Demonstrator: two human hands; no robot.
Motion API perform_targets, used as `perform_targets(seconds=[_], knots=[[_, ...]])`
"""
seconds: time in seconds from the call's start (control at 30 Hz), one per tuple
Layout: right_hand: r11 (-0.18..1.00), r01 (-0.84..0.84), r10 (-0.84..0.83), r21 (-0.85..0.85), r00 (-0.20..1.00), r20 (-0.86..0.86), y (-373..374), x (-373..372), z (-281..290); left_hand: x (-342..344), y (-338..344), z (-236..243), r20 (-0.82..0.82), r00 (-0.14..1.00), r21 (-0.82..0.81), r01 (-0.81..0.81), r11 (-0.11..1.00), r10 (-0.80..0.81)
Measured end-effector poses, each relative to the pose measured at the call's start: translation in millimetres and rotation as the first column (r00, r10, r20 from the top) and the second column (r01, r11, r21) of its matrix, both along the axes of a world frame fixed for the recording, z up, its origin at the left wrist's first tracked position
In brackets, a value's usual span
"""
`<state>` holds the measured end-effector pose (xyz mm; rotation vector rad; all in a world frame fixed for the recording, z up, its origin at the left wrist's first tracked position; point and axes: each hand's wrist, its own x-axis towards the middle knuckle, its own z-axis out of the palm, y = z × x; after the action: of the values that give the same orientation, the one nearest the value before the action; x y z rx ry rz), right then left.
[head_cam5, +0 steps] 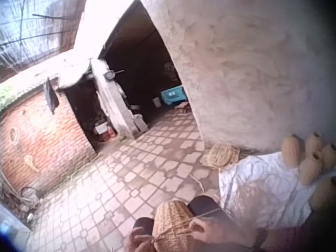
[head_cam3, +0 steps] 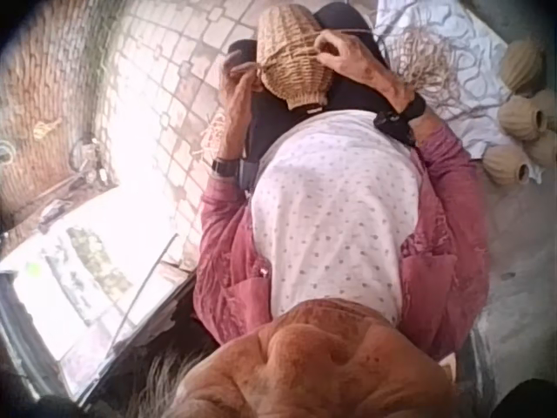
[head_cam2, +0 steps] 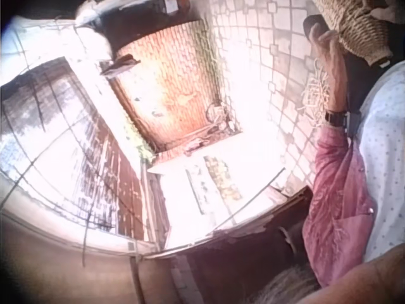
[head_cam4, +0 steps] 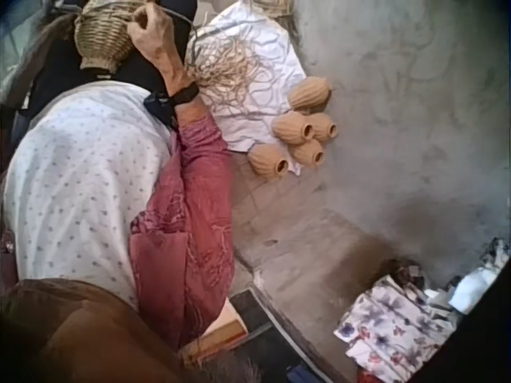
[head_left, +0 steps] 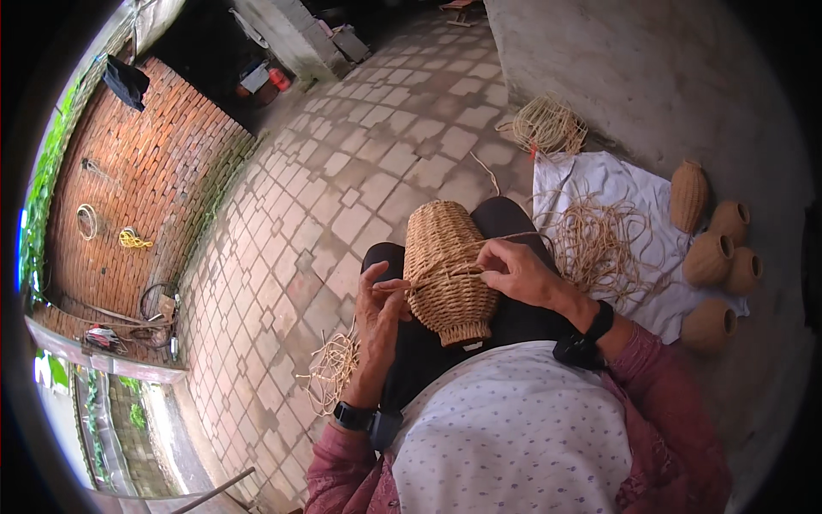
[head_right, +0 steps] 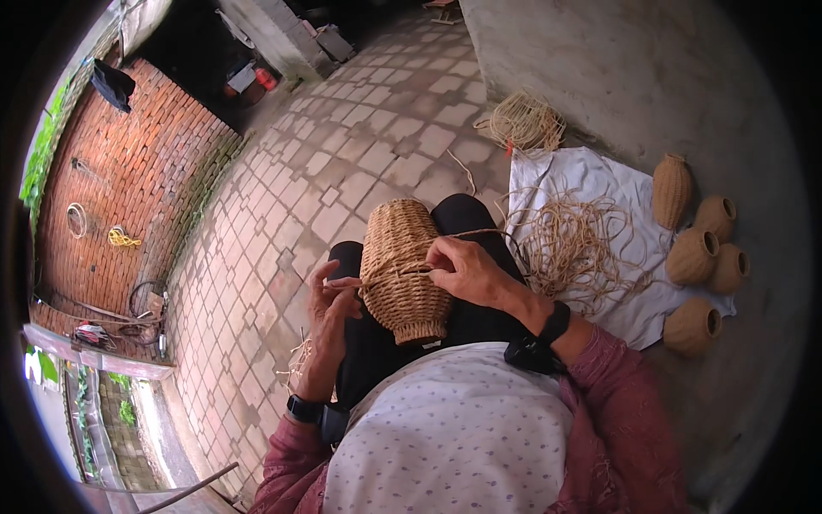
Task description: Weaving a basket using dried plant fibers or rope.
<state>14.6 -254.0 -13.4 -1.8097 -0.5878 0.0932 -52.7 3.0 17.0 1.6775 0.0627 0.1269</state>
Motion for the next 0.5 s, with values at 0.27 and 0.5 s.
perform_targets(seconds=[0.27, 0.5], knots=[[0.986, 0.152, -0.117, -0.064, 0.918, 0.378, 17, 3, 10, -4, -9, 6, -0.009, 0.999, -0.053, -0.037, 0.998, 0.037], [0.952, 0.303, -0.285, 0.045, 0.931, -0.227, -59, 20, -19, 7, -10, 19, 0.038, 0.984, 0.013, -0.172, 0.985, 0.171]])
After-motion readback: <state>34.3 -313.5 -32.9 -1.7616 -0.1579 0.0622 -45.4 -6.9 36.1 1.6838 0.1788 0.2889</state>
